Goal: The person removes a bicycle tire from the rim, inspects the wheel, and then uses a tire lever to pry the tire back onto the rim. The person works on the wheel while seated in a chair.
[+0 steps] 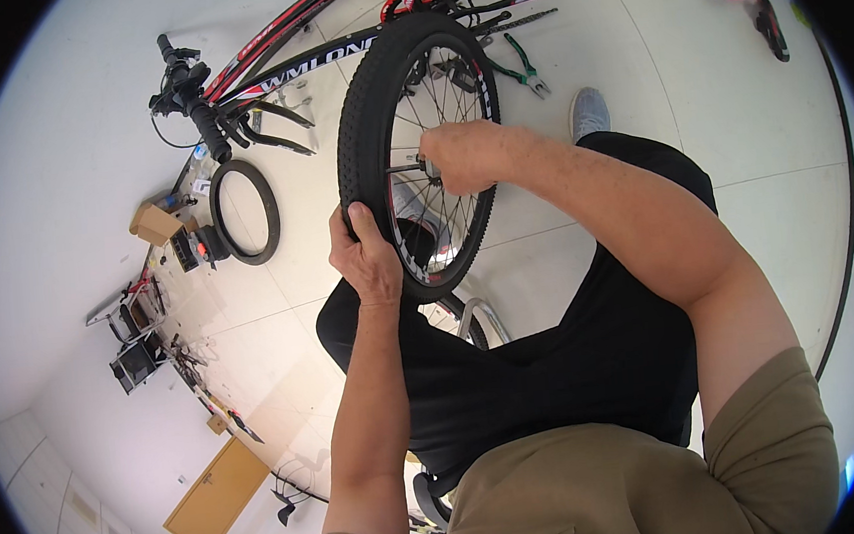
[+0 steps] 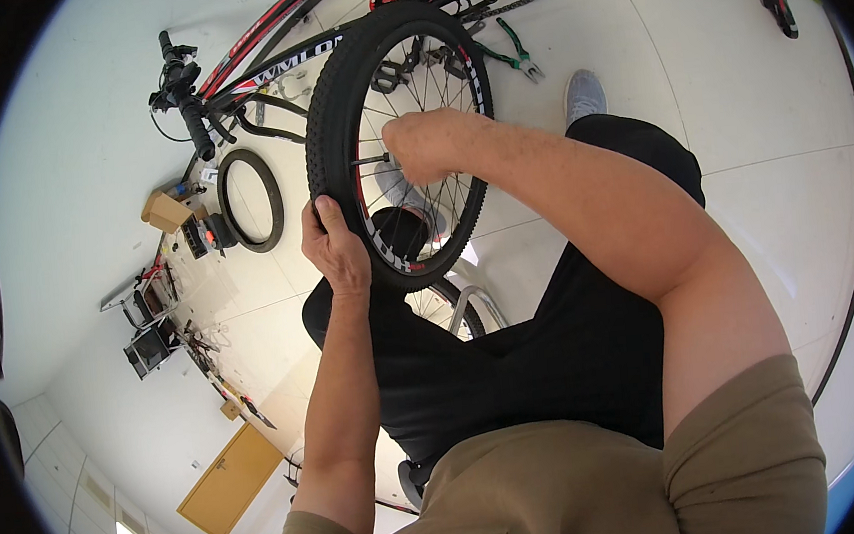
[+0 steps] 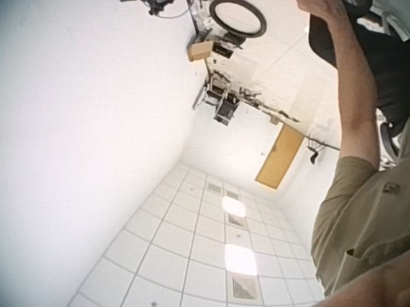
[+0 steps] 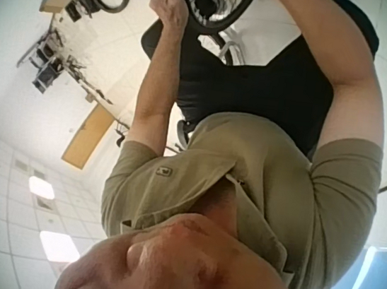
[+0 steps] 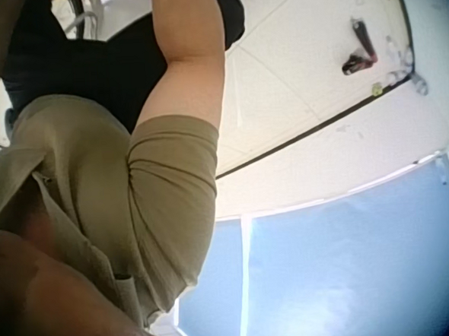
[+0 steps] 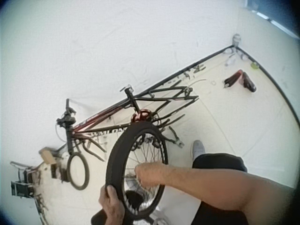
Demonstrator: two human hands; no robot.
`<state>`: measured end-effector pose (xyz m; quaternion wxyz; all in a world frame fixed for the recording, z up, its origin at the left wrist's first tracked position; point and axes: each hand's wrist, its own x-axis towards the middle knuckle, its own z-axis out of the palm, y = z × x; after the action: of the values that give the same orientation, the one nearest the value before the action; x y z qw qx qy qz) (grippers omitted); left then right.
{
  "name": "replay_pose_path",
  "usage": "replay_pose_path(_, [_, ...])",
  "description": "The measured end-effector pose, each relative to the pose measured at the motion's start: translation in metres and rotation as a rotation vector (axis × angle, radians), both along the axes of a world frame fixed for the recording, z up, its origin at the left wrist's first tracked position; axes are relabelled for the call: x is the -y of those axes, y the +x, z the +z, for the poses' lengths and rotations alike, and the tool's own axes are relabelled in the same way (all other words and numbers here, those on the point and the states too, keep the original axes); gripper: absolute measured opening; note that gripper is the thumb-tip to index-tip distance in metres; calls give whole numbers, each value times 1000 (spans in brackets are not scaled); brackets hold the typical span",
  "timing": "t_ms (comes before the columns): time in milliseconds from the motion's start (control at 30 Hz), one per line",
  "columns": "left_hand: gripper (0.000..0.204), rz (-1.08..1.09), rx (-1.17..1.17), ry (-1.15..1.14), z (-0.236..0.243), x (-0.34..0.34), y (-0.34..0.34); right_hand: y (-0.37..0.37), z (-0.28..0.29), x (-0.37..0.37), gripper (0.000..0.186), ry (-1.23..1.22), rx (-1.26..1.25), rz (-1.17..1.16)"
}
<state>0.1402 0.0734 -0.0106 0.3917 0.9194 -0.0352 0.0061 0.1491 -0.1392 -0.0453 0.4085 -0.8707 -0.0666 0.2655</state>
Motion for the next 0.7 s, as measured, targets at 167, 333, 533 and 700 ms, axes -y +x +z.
replay_pose_path(167, [39,14,-32,-1,-2,-6,-1,-4,5,-3,24,-26,33,42])
replay_pose_path(333, [37,-1,-33,-20,0,-6,1,-5,17,-1,24,-25,0,57])
replay_pose_path(533, [36,-3,8,-39,-3,-7,-1,-7,13,-6,22,-41,5,89])
replay_pose_path(700, [45,-41,-80,48,7,-9,-2,-5,4,-5,23,-60,40,83])
